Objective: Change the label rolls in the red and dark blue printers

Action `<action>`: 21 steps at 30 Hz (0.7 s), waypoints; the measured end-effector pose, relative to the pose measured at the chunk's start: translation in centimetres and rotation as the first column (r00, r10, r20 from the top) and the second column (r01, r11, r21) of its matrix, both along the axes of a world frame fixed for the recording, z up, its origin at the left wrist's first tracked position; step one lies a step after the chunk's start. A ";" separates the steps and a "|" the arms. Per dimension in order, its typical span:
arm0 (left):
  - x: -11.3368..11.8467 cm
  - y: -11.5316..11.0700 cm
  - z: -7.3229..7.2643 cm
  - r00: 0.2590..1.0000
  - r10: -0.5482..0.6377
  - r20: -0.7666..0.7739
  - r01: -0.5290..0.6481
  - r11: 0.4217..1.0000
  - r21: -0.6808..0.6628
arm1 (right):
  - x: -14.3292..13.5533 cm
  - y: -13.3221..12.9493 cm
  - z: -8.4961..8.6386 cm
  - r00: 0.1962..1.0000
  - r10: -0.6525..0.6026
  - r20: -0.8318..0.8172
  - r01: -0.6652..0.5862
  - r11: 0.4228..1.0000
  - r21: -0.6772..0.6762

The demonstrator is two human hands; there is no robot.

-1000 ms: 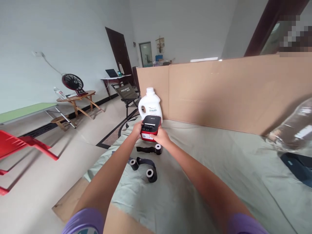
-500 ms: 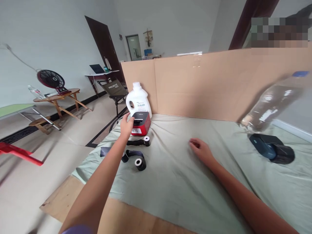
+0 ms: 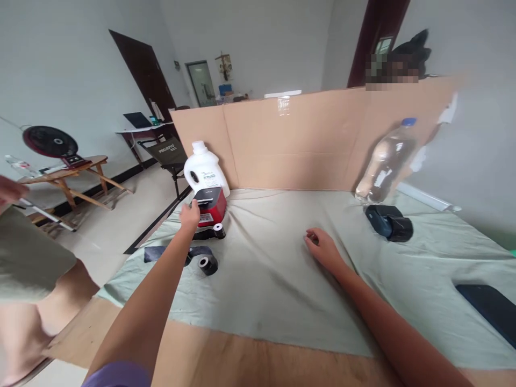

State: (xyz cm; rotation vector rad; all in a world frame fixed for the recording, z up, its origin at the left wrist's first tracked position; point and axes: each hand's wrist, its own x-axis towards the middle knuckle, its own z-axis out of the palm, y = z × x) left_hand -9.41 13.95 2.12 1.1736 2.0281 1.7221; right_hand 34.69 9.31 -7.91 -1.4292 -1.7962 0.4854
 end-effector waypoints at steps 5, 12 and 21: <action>14.1 -2.6 -1.5 0.910 -0.323 -0.259 0.334 0.943 -0.004 | 0.9 0.9 1.3 0.986 -0.103 -0.133 0.084 0.986 -0.146; 32.5 -11.7 -9.7 0.197 -0.923 -0.331 0.840 0.334 -0.428 | 11.0 2.6 5.1 0.784 -0.612 0.101 0.608 0.791 0.072; 30.9 -16.4 -8.5 0.113 -0.924 -0.366 0.762 0.317 -0.564 | 18.1 1.9 4.2 0.674 -0.718 0.176 0.738 0.664 -0.119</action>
